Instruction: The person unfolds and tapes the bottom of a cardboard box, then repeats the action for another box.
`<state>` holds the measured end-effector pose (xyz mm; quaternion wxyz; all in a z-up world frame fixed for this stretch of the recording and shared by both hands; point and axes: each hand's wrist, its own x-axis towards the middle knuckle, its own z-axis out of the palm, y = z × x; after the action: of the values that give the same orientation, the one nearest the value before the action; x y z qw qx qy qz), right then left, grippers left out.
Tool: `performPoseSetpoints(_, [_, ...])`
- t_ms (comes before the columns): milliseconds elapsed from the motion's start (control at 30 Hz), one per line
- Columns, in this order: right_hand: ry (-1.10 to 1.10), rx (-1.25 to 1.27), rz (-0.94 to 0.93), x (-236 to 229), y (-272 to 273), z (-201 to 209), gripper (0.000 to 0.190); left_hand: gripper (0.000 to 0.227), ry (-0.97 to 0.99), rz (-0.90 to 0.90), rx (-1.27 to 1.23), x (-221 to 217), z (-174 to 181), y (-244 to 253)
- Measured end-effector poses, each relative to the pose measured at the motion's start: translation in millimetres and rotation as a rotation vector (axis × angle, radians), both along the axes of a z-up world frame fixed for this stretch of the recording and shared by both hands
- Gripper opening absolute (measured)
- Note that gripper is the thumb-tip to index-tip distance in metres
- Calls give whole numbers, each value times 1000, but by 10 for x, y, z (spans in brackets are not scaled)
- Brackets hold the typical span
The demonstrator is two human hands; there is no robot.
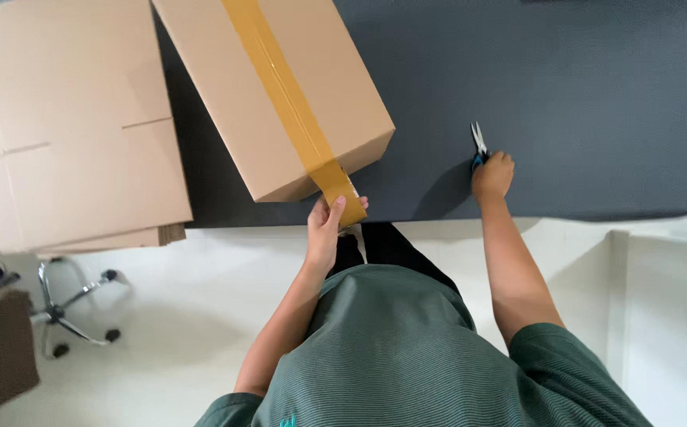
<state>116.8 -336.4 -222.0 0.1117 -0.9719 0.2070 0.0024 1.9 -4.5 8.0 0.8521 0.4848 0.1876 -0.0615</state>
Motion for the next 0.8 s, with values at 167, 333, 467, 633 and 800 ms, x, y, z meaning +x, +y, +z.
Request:
performPoseSetpoints(167, [94,-143,-17,101,100,148,8,60,-67,193,122,-22,32,-117])
performPoseSetpoints(333, [117,-154,-14,95,-77,70,14,60,-129,214,130,-91,131,-146])
performPoseSetpoints(467, [7,366,0,279,-390,34,24,59,-83,127,183,-111,119,-124])
performPoseSetpoints(633, [-196,1214,244,223,104,1942,21,57,-83,74,187,-95,-35,3])
performPoseSetpoints(800, [463,972,875,169,524,3333,42,33,-94,46,63,-94,150,35])
